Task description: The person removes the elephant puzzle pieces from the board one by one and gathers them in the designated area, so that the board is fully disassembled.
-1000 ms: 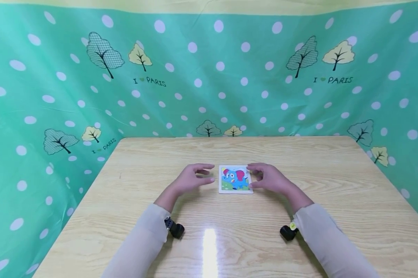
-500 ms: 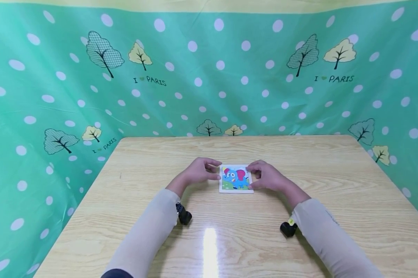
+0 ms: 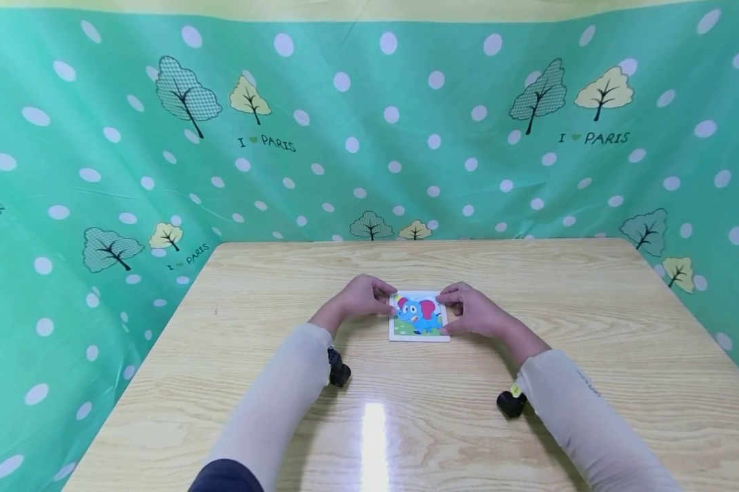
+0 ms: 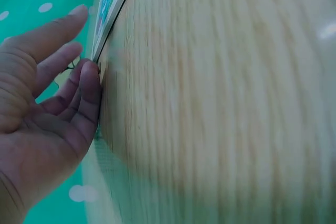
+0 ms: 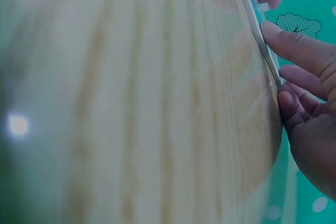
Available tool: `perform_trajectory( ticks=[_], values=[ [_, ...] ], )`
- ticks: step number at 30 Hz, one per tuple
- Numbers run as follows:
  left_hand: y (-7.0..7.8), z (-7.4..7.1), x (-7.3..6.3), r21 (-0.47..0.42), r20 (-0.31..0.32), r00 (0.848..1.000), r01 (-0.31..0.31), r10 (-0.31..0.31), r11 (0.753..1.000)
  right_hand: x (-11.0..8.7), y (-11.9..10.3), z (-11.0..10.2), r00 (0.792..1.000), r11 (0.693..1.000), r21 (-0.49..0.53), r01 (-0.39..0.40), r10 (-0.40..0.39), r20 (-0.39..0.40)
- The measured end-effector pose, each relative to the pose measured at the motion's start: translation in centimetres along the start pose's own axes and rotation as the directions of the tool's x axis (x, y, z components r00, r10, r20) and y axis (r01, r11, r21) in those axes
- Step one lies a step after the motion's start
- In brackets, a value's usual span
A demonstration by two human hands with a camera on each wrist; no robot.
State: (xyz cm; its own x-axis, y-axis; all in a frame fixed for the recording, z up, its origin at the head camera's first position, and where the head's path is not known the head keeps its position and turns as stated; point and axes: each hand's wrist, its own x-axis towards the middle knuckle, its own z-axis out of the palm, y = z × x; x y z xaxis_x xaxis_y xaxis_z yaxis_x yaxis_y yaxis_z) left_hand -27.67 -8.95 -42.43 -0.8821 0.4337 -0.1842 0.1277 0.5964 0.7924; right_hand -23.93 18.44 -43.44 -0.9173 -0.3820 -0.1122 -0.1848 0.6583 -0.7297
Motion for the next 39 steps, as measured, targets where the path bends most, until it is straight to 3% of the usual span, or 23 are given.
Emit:
perform_trajectory(
  ticks=[5, 19, 39],
  values=[
    [0.2, 0.4, 0.3, 0.084, -0.016, 1.0, 0.022, -0.02, 0.996, 0.0, -0.2, -0.1, 1.0, 1.0, -0.006, -0.004, 0.004, 0.01],
    [0.1, 1.1, 0.1, 0.087, -0.05, 0.998, 0.027, -0.023, 0.996, -0.2, -0.7, 0.3, 1.0, 1.0, -0.003, -0.005, 0.005, 0.01],
    [0.4, 1.5, 0.0, 0.168, -0.076, 0.997, 0.022, -0.009, 0.986, 0.3, -1.1, 0.9, 0.995, 0.993, -0.057, 0.104, -0.104, -0.002]
  ],
)
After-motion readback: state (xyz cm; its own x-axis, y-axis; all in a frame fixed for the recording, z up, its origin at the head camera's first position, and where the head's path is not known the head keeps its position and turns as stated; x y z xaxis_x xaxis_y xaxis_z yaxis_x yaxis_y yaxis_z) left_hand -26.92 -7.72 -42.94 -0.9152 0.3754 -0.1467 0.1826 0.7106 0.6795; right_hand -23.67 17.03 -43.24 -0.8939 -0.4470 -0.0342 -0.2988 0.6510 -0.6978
